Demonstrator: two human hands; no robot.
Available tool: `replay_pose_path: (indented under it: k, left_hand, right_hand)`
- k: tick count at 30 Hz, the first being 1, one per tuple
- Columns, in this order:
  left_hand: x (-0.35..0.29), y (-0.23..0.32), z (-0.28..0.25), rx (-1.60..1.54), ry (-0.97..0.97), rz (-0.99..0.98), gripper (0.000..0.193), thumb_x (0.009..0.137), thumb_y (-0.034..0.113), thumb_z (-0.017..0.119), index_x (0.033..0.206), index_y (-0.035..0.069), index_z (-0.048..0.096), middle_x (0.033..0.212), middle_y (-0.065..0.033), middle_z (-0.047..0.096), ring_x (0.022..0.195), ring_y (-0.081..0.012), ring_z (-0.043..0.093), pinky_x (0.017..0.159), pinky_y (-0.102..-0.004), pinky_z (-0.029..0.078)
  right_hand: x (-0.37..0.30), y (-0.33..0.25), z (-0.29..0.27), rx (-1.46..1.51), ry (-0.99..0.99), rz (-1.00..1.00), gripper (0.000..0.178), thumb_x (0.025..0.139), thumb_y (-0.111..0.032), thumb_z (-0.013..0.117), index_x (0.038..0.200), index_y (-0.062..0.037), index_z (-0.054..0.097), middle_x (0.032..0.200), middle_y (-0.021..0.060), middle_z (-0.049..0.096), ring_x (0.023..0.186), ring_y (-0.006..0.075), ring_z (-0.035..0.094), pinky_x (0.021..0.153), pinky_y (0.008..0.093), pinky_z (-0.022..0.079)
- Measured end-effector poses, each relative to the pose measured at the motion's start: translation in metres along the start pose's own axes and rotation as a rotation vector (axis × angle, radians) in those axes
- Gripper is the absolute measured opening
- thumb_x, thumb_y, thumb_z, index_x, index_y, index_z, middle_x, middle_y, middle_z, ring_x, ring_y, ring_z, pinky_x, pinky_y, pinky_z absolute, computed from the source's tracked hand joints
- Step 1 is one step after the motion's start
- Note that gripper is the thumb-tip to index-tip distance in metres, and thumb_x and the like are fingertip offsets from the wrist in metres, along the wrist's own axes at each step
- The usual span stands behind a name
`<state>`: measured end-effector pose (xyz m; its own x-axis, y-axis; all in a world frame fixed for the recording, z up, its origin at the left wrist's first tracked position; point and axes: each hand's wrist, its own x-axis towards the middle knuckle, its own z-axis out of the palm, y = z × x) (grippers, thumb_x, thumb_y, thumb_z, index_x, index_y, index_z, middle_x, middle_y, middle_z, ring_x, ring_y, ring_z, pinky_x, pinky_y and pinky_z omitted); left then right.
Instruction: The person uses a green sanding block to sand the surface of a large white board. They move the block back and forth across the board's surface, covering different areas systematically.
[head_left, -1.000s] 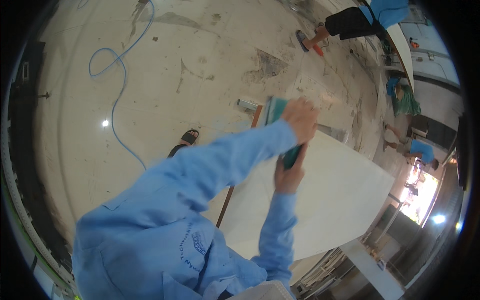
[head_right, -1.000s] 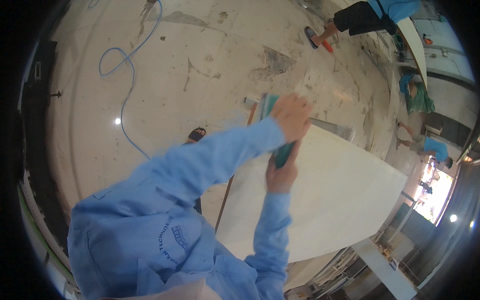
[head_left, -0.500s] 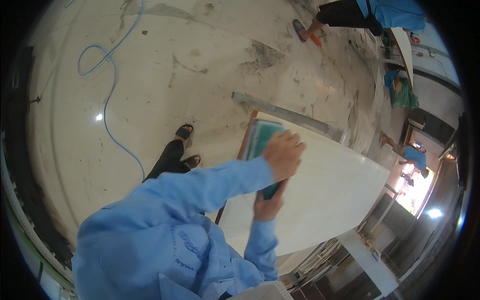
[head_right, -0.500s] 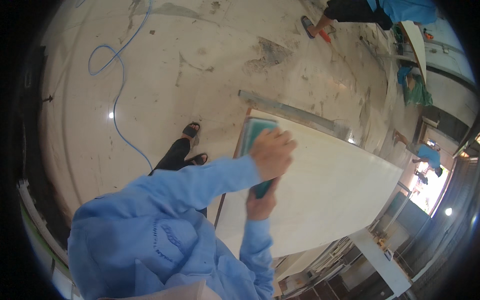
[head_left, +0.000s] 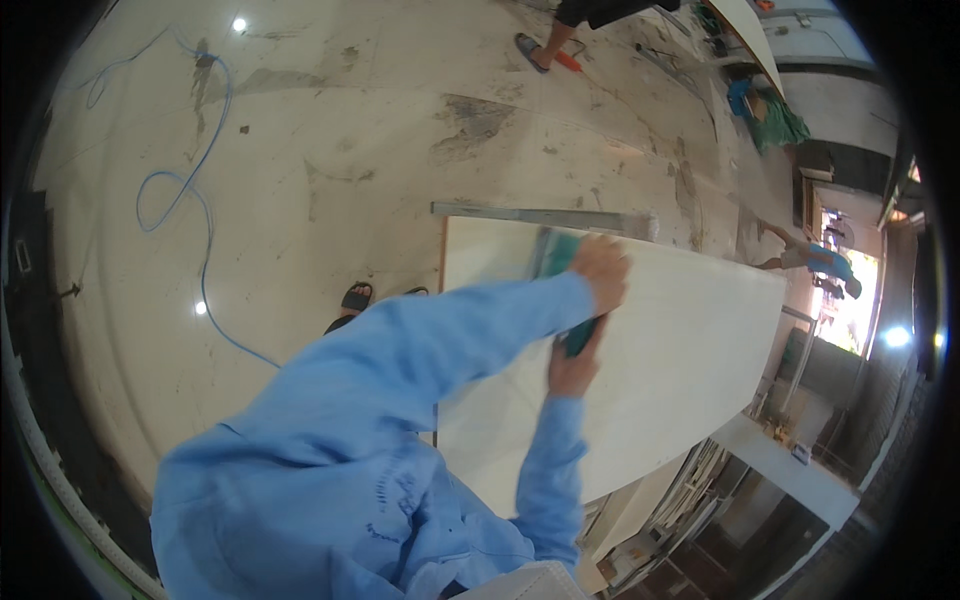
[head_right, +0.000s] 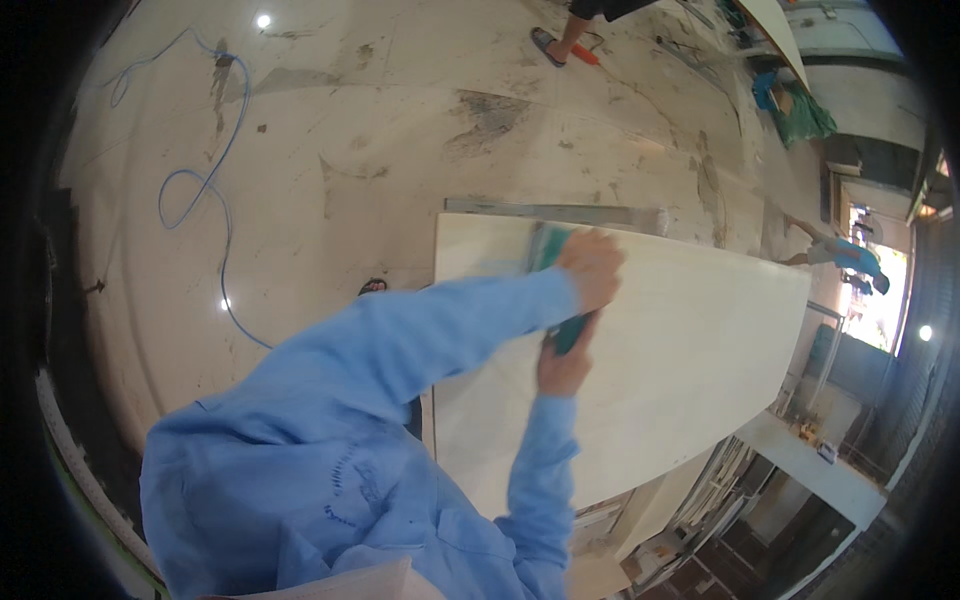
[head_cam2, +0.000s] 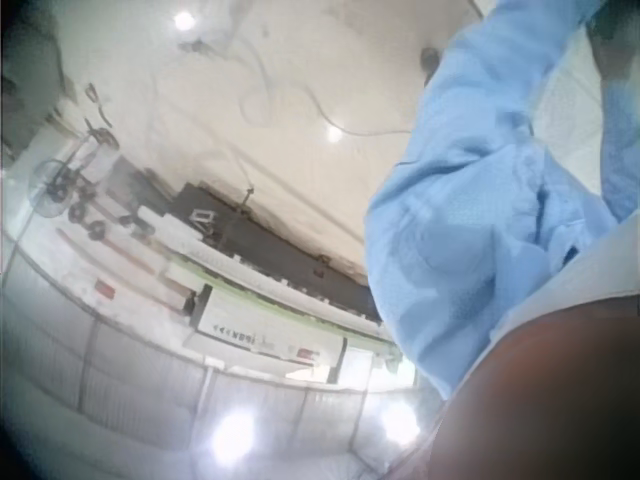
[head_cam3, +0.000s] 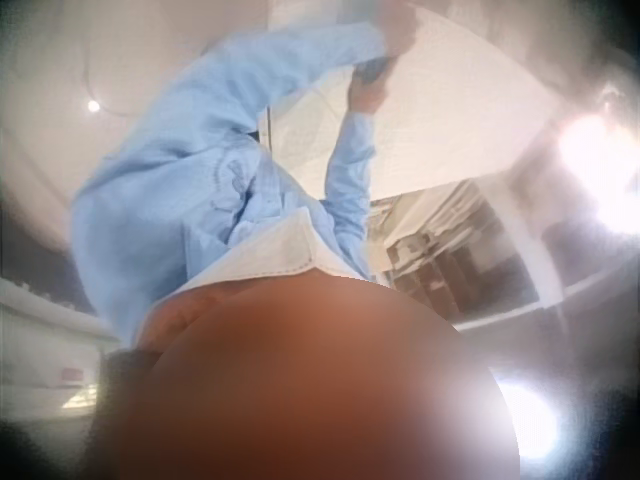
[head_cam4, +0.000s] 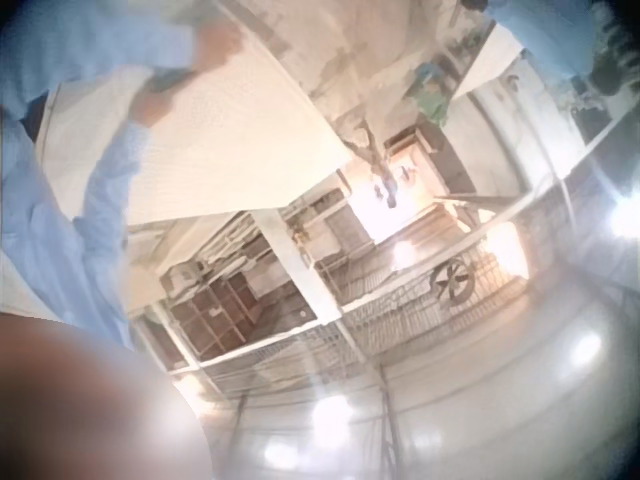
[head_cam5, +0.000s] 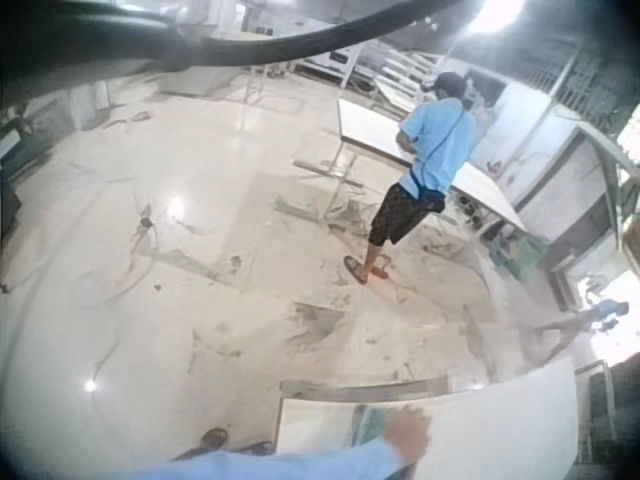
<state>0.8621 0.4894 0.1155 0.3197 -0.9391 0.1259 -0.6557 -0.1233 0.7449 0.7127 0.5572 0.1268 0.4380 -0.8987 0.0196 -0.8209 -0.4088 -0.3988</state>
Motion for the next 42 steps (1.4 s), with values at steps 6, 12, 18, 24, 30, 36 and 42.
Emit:
replay_pose_path:
  k: [6,12,18,24,30,36,42]
  left_hand:
    - [-0.138,-0.006,-0.049,-0.06,0.193,0.06,0.018,0.071,0.013,0.069,0.089,0.013,0.068,0.089,-0.0049,0.062,0.087,-0.0282,0.06,0.078,-0.0434,0.046]
    - [0.003,-0.015,0.001,-0.093,0.083,0.105,0.013,0.079,0.019,0.065,0.091,0.013,0.068,0.091,-0.007,0.063,0.091,-0.0311,0.061,0.078,-0.0463,0.047]
    - [0.186,0.041,0.076,0.002,-0.131,0.093,0.025,0.088,0.031,0.057,0.093,0.013,0.073,0.095,-0.0137,0.073,0.098,-0.0367,0.067,0.085,-0.0481,0.052]
    - [0.198,0.058,0.105,0.14,-0.23,0.173,0.024,0.087,0.033,0.059,0.091,0.013,0.072,0.097,-0.0128,0.072,0.1,-0.0347,0.067,0.085,-0.0475,0.054]
    - [0.013,0.004,0.022,0.03,-0.133,0.262,0.012,0.085,0.019,0.062,0.089,0.008,0.064,0.094,-0.0113,0.059,0.091,-0.0343,0.058,0.078,-0.0484,0.05]
    - [-0.056,-0.03,-0.068,-0.056,-0.058,0.22,0.006,0.079,0.015,0.065,0.082,0.01,0.063,0.086,-0.0082,0.059,0.081,-0.032,0.058,0.072,-0.0443,0.049]
    - [0.062,-0.023,0.004,-0.082,-0.072,0.227,0.009,0.081,0.019,0.063,0.084,0.011,0.066,0.09,-0.0092,0.062,0.085,-0.0342,0.061,0.074,-0.0451,0.051]
  right_hand:
    - [-0.123,-0.036,0.007,0.153,-0.167,0.006,0.085,0.084,-0.01,0.07,0.158,-0.0059,0.028,0.098,0.0234,0.068,0.081,0.0439,0.068,0.064,0.0482,0.055]
    - [-0.005,0.002,0.012,0.113,-0.039,0.044,0.089,0.082,-0.008,0.068,0.16,-0.0132,0.026,0.093,0.0193,0.064,0.077,0.0411,0.065,0.061,0.0502,0.052]
    - [0.162,0.093,-0.025,0.009,0.1,0.09,0.096,0.081,-0.008,0.068,0.162,-0.0219,0.018,0.086,0.0229,0.068,0.077,0.0442,0.067,0.066,0.0535,0.053]
    - [0.153,0.104,-0.031,0.063,0.091,0.226,0.095,0.082,-0.007,0.067,0.161,-0.0208,0.017,0.086,0.0262,0.069,0.077,0.0461,0.067,0.066,0.0536,0.052]
    - [-0.011,0.024,0.006,0.264,-0.002,0.165,0.089,0.082,-0.005,0.065,0.16,-0.0151,0.025,0.096,0.0256,0.068,0.08,0.0463,0.066,0.067,0.0514,0.053]
    - [-0.07,-0.075,0.025,0.21,-0.371,0.331,0.092,0.077,-0.004,0.067,0.159,-0.0218,0.031,0.102,0.0169,0.063,0.076,0.0391,0.065,0.062,0.0464,0.054]
    - [0.038,-0.014,0.018,0.178,0.01,0.249,0.095,0.078,-0.004,0.067,0.161,-0.0247,0.025,0.1,0.019,0.064,0.078,0.0397,0.066,0.064,0.049,0.054]
